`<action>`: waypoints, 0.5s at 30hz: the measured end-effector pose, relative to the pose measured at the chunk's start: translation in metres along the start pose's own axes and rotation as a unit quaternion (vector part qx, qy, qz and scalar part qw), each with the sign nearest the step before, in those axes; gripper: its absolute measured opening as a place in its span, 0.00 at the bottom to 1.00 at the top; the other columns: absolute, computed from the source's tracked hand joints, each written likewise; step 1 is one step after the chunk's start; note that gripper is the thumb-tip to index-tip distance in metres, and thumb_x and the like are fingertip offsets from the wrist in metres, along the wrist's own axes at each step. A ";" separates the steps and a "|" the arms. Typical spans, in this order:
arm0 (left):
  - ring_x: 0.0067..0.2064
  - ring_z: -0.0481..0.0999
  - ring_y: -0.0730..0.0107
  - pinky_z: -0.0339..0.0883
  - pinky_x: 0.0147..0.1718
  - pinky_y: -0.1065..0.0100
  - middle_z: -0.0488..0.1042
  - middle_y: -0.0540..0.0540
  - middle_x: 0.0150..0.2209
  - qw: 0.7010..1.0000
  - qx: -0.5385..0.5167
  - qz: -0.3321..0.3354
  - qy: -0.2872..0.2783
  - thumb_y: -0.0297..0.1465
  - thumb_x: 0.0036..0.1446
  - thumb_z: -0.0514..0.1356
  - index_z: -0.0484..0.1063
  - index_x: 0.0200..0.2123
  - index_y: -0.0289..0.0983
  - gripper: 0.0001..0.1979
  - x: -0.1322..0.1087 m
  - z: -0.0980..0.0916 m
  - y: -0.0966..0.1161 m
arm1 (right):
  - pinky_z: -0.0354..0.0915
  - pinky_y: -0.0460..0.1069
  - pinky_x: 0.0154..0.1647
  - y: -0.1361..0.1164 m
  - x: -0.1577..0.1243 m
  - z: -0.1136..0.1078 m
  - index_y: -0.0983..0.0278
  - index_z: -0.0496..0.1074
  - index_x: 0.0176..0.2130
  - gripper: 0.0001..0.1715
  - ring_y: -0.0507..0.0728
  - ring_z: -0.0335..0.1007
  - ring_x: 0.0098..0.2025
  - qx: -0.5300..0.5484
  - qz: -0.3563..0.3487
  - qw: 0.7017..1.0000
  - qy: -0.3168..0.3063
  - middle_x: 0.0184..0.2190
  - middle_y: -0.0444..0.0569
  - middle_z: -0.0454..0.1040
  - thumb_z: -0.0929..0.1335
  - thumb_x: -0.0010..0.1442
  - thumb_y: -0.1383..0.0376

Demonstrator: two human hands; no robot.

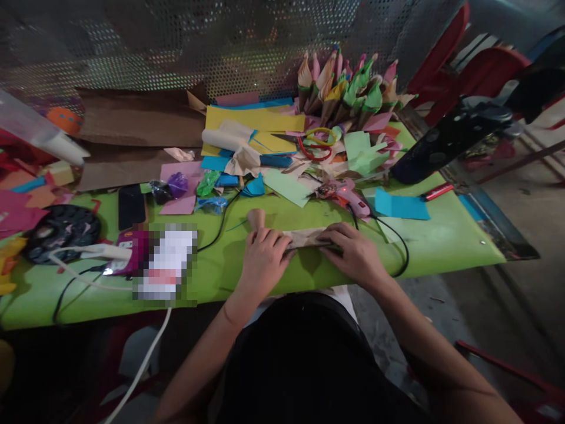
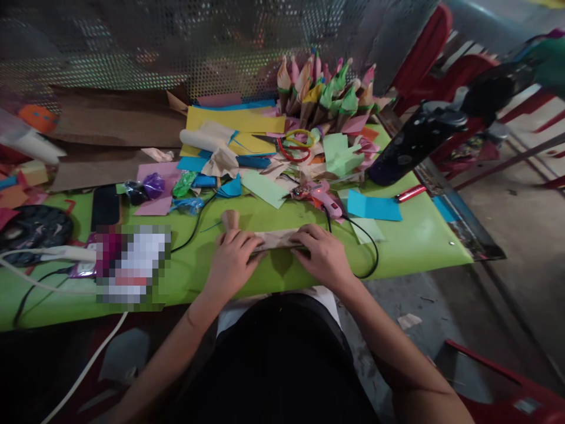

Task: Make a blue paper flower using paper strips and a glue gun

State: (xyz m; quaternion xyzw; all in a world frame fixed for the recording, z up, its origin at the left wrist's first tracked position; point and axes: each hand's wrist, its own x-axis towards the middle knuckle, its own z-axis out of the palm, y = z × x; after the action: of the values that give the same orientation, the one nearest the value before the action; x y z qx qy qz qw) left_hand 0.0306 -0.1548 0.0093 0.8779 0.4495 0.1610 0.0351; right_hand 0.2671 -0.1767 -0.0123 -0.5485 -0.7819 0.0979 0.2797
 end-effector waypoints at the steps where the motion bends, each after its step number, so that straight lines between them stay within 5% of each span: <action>1: 0.50 0.73 0.54 0.64 0.49 0.54 0.79 0.43 0.44 1.000 0.001 0.001 -0.001 0.30 0.64 0.63 0.75 0.45 0.39 0.07 0.000 0.000 0.000 | 0.71 0.54 0.43 0.001 0.000 0.000 0.59 0.78 0.42 0.08 0.62 0.77 0.44 -0.004 0.000 1.000 0.005 0.43 0.53 0.78 0.68 0.65 0.64; 9: 0.47 0.75 0.55 0.63 0.47 0.54 0.80 0.45 0.36 0.999 0.005 -0.016 -0.031 0.30 0.67 0.59 0.76 0.39 0.39 0.05 0.017 0.001 -0.004 | 0.68 0.51 0.38 0.007 0.012 -0.002 0.60 0.74 0.36 0.07 0.59 0.75 0.39 -0.001 0.032 0.999 -0.035 0.36 0.50 0.75 0.66 0.67 0.65; 15: 0.55 0.73 0.51 0.64 0.52 0.53 0.79 0.41 0.49 0.996 0.032 -0.053 -0.060 0.28 0.66 0.59 0.74 0.52 0.39 0.13 0.028 -0.004 -0.001 | 0.66 0.51 0.37 0.004 0.023 -0.001 0.59 0.74 0.45 0.08 0.61 0.75 0.43 -0.065 0.074 0.995 -0.034 0.42 0.52 0.75 0.67 0.65 0.66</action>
State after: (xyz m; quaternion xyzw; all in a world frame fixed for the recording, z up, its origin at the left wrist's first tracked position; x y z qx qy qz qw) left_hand 0.0433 -0.1323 0.0202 0.8615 0.4976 0.0913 0.0425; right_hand 0.2653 -0.1543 -0.0055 -0.6181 -0.7530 0.0864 0.2088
